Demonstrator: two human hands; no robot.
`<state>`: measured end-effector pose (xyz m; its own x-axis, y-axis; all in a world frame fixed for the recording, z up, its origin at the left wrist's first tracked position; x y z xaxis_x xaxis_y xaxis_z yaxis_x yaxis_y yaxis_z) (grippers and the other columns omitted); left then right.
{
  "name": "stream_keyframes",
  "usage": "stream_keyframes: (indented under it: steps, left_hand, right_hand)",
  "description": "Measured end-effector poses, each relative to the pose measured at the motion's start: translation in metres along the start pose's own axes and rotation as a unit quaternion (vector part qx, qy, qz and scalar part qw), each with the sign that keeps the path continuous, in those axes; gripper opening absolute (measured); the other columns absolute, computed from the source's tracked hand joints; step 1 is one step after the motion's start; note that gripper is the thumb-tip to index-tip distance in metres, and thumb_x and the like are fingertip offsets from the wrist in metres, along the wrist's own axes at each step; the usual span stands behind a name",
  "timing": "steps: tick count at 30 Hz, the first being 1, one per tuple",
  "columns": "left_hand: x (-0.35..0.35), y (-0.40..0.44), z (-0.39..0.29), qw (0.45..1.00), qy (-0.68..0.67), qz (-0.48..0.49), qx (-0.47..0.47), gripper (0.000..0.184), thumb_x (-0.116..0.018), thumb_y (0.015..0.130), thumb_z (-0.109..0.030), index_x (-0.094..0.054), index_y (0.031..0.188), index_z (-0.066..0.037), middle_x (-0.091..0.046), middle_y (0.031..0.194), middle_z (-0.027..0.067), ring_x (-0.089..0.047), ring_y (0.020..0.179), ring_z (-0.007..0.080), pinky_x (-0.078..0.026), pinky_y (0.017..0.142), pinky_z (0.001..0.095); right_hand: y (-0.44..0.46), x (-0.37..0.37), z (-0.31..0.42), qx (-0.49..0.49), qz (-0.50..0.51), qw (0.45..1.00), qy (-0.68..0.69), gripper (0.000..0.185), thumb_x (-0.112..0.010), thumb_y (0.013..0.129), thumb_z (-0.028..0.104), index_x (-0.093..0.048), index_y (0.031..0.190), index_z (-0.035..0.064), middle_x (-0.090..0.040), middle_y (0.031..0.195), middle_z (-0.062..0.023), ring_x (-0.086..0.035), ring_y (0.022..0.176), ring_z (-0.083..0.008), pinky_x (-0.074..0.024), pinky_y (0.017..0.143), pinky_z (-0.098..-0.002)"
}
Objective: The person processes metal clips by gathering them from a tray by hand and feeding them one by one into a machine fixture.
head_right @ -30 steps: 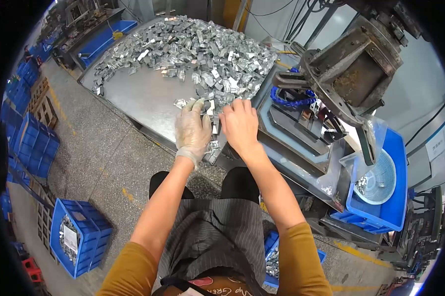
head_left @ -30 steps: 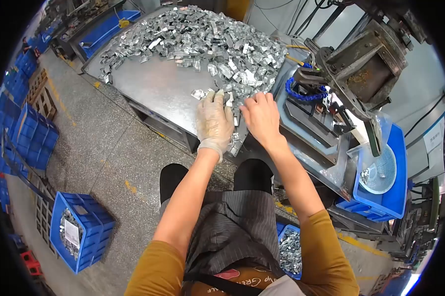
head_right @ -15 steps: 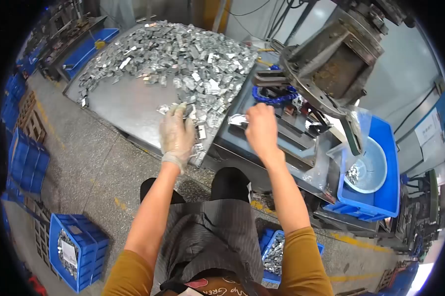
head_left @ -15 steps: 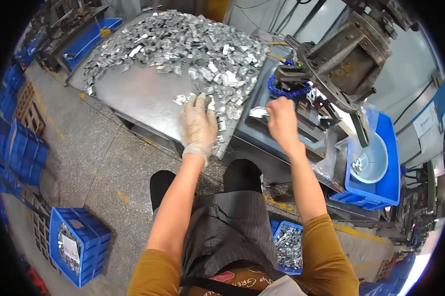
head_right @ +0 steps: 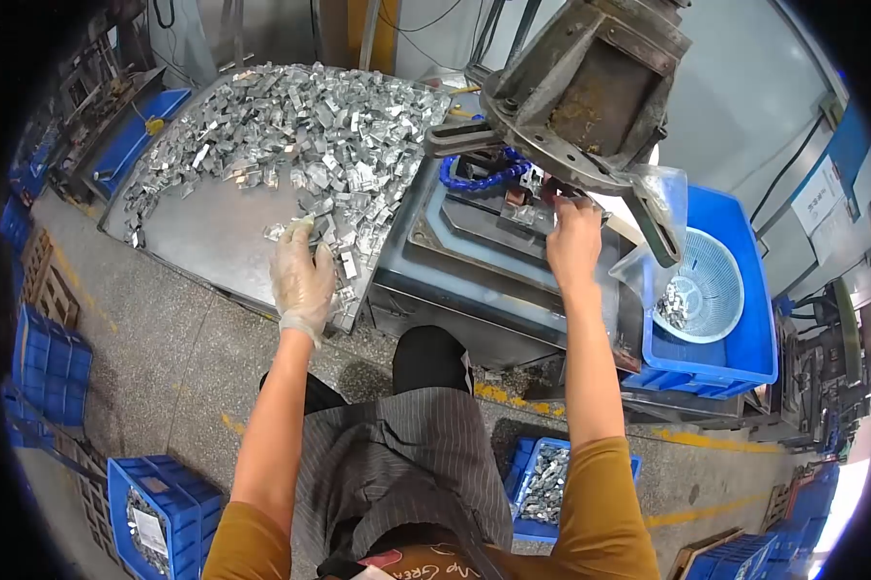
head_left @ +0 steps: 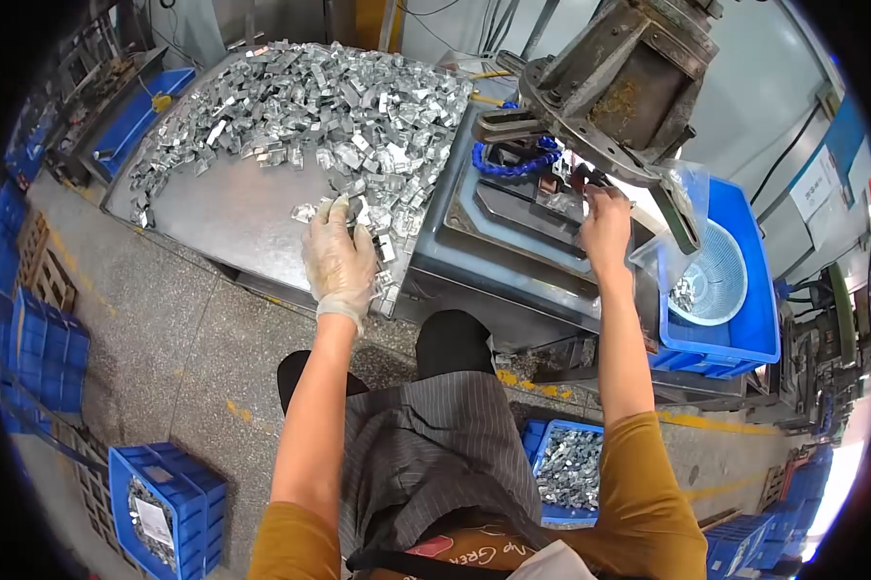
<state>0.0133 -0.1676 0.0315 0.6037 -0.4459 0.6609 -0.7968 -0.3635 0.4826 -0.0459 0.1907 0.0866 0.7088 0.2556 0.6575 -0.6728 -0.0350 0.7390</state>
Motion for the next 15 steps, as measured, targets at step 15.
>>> stream_keyframes:
  steps: [15]
  left_hand:
    - [-0.001, -0.001, 0.003, 1.000, -0.012, 0.022, 0.012, 0.042, -0.063, 0.085, -0.015, -0.058, 0.125, -0.003, -0.057, 0.126, 0.0208, -0.052, 0.116, 0.0381, -0.042, 0.101, 0.0459]
  right_hand:
    - [-0.022, 0.007, 0.045, 0.038, 0.090, 0.995, -0.026, 0.010, -0.067, 0.082, 0.006, -0.070, 0.090, 0.0008, -0.057, 0.094, -0.0149, -0.052, 0.092, -0.0352, -0.0437, 0.078, -0.0460]
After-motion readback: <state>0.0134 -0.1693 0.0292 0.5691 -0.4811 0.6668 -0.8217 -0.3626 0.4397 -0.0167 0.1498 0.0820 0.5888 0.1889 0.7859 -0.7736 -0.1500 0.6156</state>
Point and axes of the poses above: each hand's wrist, its own y-axis towards the middle knuckle, its own x-axis out of the back of the hand, z = x × y, the point moved 3 cm from there along y, towards the middle knuckle
